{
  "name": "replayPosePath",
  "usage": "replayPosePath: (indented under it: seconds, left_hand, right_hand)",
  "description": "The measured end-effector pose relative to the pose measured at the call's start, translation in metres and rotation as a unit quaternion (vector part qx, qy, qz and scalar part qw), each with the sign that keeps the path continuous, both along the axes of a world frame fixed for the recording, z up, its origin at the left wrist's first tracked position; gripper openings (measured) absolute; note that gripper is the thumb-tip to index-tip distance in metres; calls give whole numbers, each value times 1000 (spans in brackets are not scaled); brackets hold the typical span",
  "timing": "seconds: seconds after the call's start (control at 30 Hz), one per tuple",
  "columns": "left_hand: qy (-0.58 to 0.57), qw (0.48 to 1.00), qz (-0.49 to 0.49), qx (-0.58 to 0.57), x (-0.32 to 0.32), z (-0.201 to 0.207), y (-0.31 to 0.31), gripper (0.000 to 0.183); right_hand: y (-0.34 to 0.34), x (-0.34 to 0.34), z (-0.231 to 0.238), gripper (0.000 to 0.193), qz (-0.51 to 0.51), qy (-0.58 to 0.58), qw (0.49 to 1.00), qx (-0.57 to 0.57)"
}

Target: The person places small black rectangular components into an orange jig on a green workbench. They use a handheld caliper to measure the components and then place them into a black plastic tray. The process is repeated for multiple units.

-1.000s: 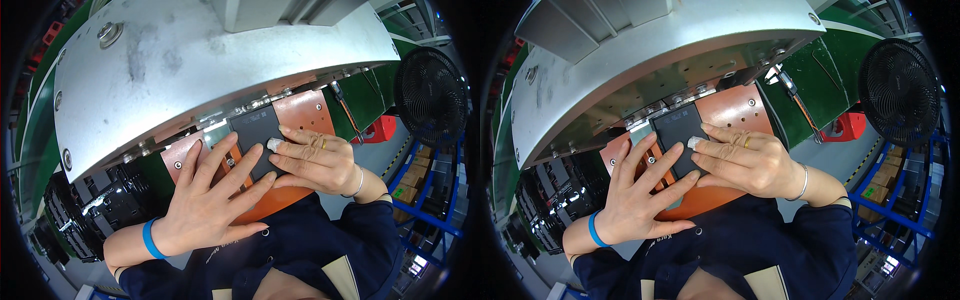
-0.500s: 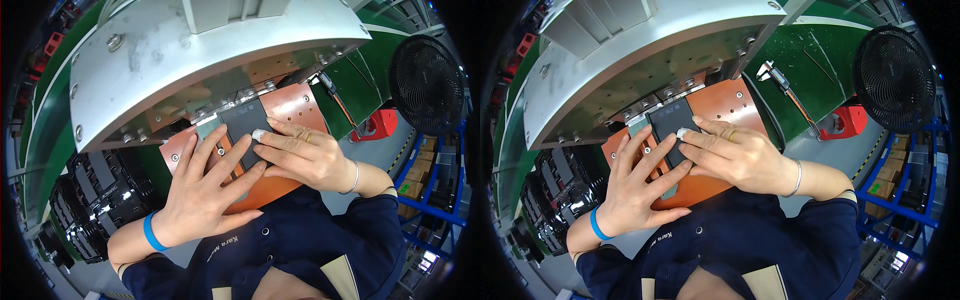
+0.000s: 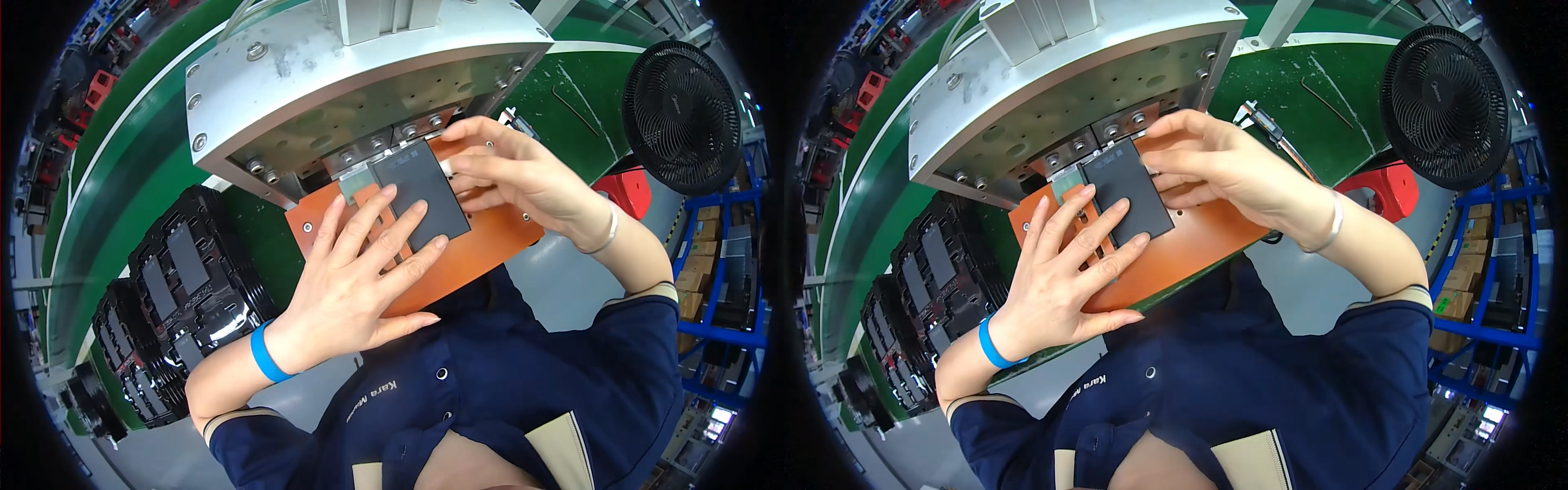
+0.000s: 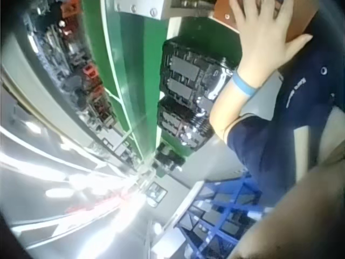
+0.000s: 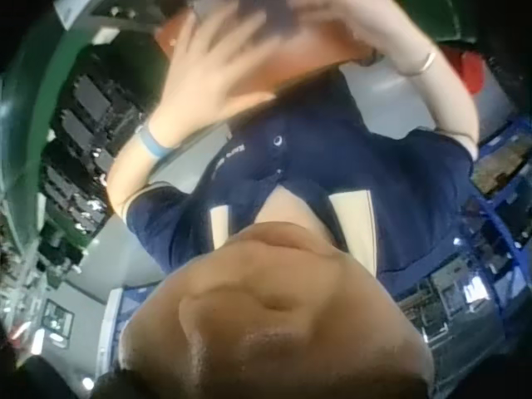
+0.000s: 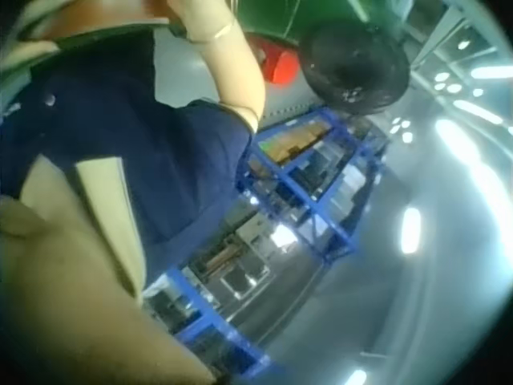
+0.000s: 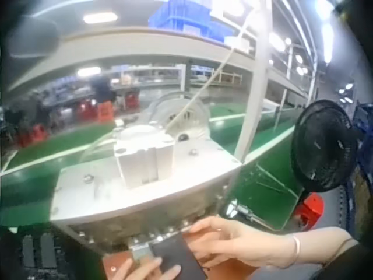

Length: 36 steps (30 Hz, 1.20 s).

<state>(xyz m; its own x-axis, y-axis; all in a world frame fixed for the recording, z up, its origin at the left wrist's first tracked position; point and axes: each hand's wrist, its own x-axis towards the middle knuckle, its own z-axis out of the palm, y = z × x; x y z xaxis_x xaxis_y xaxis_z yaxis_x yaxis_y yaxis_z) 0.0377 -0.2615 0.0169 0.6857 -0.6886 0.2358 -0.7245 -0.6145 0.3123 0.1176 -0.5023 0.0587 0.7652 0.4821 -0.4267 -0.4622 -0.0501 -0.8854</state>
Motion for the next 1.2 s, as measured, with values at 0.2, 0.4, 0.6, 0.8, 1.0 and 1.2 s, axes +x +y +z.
replayPosePath:
  seconds: [0.2, 0.4, 0.6, 0.8, 1.0, 1.2]
  left_hand:
    - [-22, 992, -15, -123, -8, 9, 2, 49]
    - [398, 837, 10, -376, -20, 21, -1, 24]
    - [764, 485, -10, -426, -29, 15, 1, 70]
    - [657, 575, 73, -482, -23, 24, 1, 22]
    - [479, 680, 183, -524, -13, 23, -7, 26]
    - [471, 665, 209, -540, -9, 15, -2, 30]
  right_hand:
    - [9, -1, -14, 56, 12, -87, 995, -49]
    - [-9, -35, -12, 40, -25, -177, 983, 38]
    - [-5, -61, 5, 9, 106, -727, 678, -4]
    - [-16, -37, -33, 19, 1, -759, 642, -111]
    - [-153, 24, -117, 36, -156, -522, 657, -521]
    - [-171, 44, -128, 28, -109, -370, 732, -562]
